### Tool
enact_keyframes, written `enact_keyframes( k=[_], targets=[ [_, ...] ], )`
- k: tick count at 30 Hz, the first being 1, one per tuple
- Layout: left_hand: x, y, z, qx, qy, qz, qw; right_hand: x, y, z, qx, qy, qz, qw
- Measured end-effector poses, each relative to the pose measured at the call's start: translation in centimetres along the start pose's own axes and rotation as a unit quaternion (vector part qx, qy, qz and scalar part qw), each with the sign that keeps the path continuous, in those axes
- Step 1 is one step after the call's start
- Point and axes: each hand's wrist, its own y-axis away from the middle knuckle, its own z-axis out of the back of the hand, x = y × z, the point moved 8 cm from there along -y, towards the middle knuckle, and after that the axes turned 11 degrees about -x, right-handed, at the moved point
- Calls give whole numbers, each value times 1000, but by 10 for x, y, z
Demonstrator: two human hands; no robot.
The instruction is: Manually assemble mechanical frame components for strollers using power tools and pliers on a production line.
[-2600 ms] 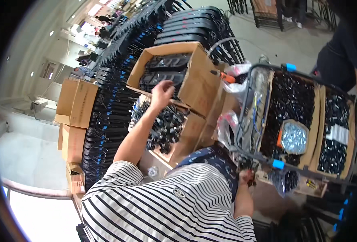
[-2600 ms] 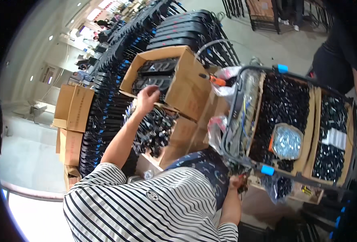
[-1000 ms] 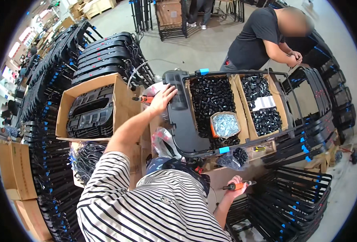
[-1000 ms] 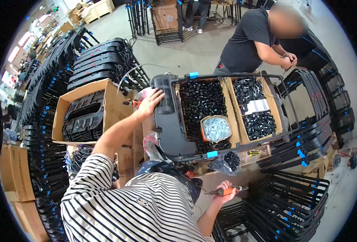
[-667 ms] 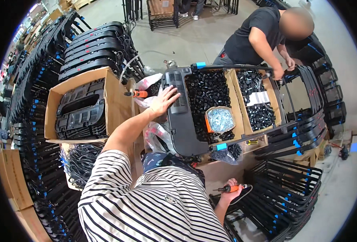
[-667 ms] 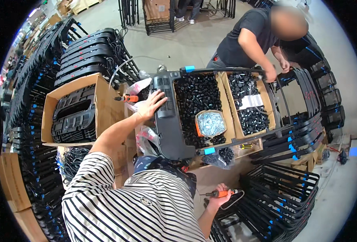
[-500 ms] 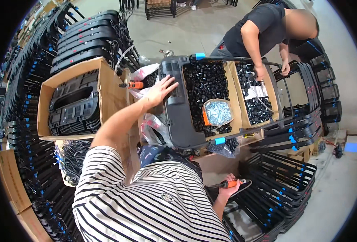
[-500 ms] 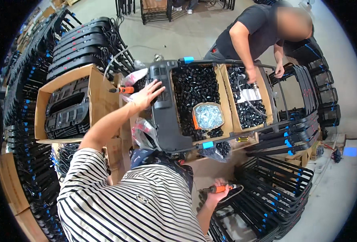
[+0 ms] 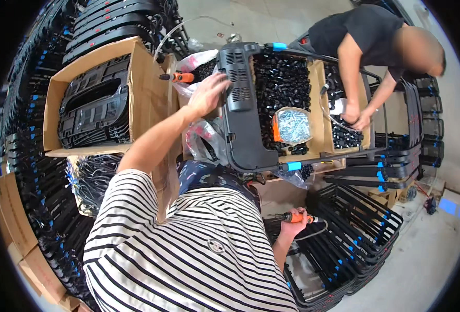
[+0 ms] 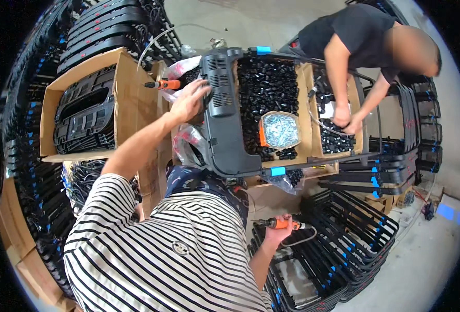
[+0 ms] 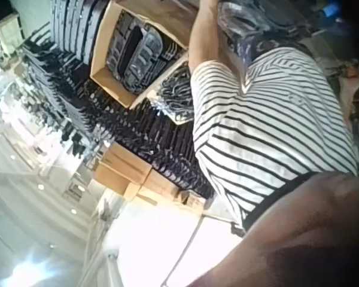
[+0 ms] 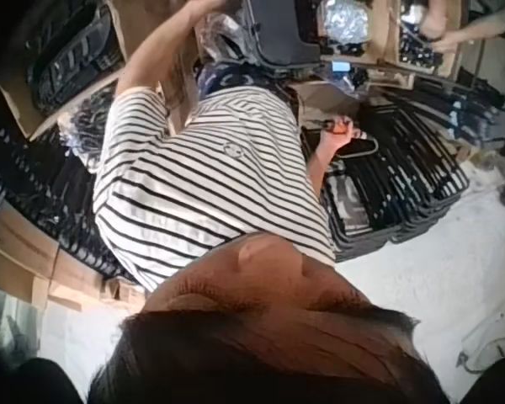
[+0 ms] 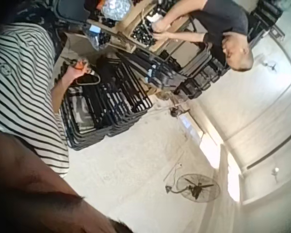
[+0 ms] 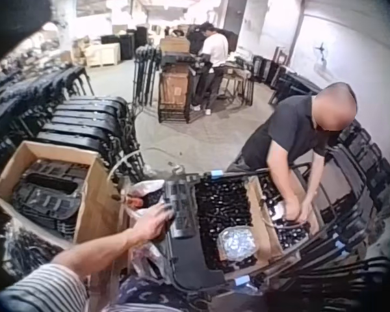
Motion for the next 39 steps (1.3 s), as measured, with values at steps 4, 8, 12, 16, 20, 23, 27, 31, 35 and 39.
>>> enact_keyframes(
  k=[4,8,12,16,20,23,27,31,35,39],
  targets=[
    [35,114,-34,-118,83,291,946,-2,8,20,-44,58,22,997],
    [4,270,-229,453,19,150,878,-17,44,14,-144,90,61,984],
    [22,320,-219,300,-106,219,922,-23,19,26,-154,259,80,950],
    [10,280,-225,318,-34,248,914,-10,16,34,-171,318,90,928],
    [11,290,-233,308,1,261,915,-25,13,21,-160,342,30,925],
    [17,295,-235,329,21,273,904,-30,15,9,-158,369,5,916],
    [38,295,-222,239,43,340,909,-27,18,8,-166,370,14,914],
    [53,300,-221,125,253,499,819,-9,-4,28,-165,339,39,925],
    [64,314,-205,108,172,555,807,-14,-1,16,-127,334,52,932],
    [52,329,-205,44,451,730,511,-6,3,6,-104,337,82,932]
  ],
)
